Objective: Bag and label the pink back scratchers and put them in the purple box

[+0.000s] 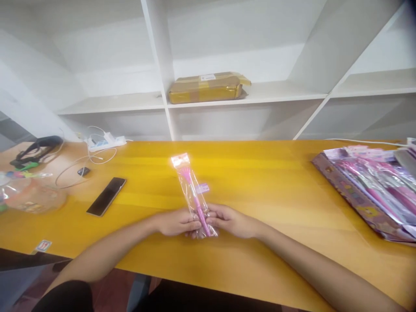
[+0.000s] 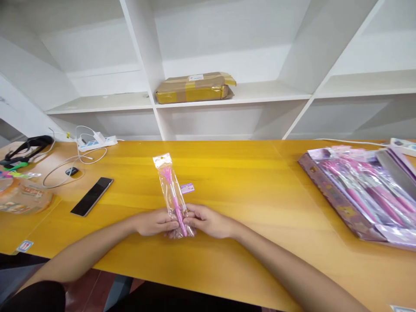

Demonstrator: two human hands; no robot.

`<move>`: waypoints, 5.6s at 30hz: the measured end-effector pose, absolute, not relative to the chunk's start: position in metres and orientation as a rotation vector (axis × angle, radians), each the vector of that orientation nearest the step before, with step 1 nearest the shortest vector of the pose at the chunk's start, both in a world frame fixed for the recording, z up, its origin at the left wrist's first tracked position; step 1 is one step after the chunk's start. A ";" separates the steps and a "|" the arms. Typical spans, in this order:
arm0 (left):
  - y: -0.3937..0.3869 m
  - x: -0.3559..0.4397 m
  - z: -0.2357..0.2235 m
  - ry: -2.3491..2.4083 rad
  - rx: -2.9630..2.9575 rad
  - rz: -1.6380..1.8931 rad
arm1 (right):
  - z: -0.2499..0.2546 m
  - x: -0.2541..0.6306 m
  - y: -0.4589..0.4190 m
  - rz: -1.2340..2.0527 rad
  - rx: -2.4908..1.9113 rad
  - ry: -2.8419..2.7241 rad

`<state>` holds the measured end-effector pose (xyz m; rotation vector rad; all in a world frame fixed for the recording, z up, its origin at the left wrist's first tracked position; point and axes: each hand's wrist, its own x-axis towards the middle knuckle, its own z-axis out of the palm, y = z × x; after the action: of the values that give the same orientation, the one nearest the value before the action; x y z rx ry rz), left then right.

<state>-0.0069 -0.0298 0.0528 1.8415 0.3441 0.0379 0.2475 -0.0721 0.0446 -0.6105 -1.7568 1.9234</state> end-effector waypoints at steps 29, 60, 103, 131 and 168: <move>0.006 -0.004 -0.005 0.977 1.200 0.984 | 0.011 0.266 -0.037 0.414 -1.131 -2.294; -0.008 -0.007 0.018 0.847 1.338 0.652 | 0.004 0.316 -0.029 0.795 -1.362 -2.164; -0.010 -0.010 0.020 0.837 1.600 0.567 | 0.022 0.303 -0.037 0.915 -1.745 -2.045; -0.027 0.002 0.012 0.727 1.307 0.671 | 0.014 0.279 -0.061 -0.015 -0.681 -2.244; -0.036 0.004 0.031 0.567 2.012 0.507 | 0.009 0.257 -0.058 0.901 -1.188 -1.556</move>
<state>0.0039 -0.0362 0.0309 2.0124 0.5675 0.5069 0.2569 -0.0580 0.0089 -1.1878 -1.5557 0.9006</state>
